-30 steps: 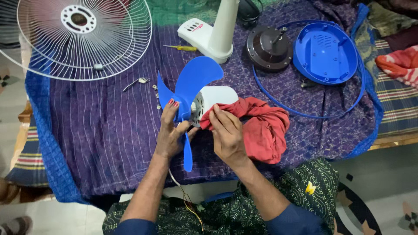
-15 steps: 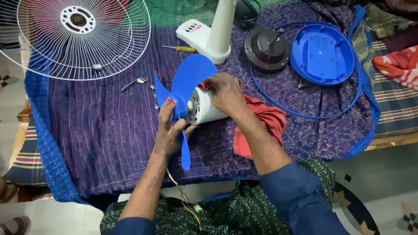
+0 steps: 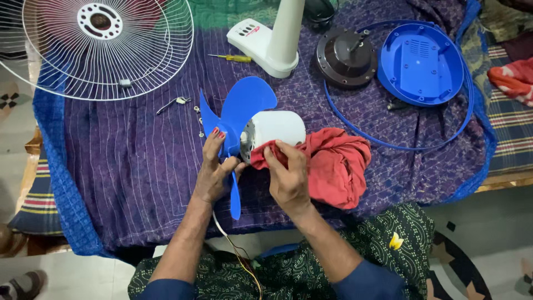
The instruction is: The person disassembles a small electric fan by removing the blue blades, wiping the motor housing with a red cloth, and using a screwdriver to loosen and remove internal components. The person then separates the motor housing from the fan stand and places the parts on the floor.
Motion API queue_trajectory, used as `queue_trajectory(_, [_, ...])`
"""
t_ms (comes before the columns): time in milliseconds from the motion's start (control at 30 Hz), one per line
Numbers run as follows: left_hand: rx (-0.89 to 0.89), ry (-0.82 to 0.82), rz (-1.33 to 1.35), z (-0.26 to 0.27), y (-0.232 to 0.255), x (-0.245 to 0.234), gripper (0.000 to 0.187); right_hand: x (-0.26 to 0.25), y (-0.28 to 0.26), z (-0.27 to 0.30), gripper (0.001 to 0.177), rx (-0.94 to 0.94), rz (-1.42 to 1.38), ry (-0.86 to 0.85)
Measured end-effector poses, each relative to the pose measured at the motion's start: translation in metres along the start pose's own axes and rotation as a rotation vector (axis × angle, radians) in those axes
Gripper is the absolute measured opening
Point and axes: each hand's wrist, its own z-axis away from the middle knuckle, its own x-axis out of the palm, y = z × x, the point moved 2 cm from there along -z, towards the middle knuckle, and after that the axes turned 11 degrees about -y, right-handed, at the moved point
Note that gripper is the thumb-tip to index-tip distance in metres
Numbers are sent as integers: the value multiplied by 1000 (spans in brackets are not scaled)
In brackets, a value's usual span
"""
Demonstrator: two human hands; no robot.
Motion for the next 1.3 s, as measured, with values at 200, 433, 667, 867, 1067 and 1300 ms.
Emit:
queue_trajectory(200, [16,20,-34,-3,-1,1,43,-4,24,-40,28,91,13,-48])
queue_trajectory(433, [-6,14,-16,-2,1,2,44,16,90,-68,14,234,-115,-40])
queue_trajectory(667, [-13,-2,-5,0,-2,3,44,38,184,-62,22,566,-283,-308])
queue_trajectory(867, [-8,-1,-21,-3,-2,1,45,42,195,-9,21,514,-179,-211])
queue_trajectory(1067, [-10,4,-4,-3,-1,1,43,-1,171,-2,20,661,-511,184])
queue_trajectory(1300, [-9,13,-18,-2,-1,3,42,3,37,8,34,48,-89,11])
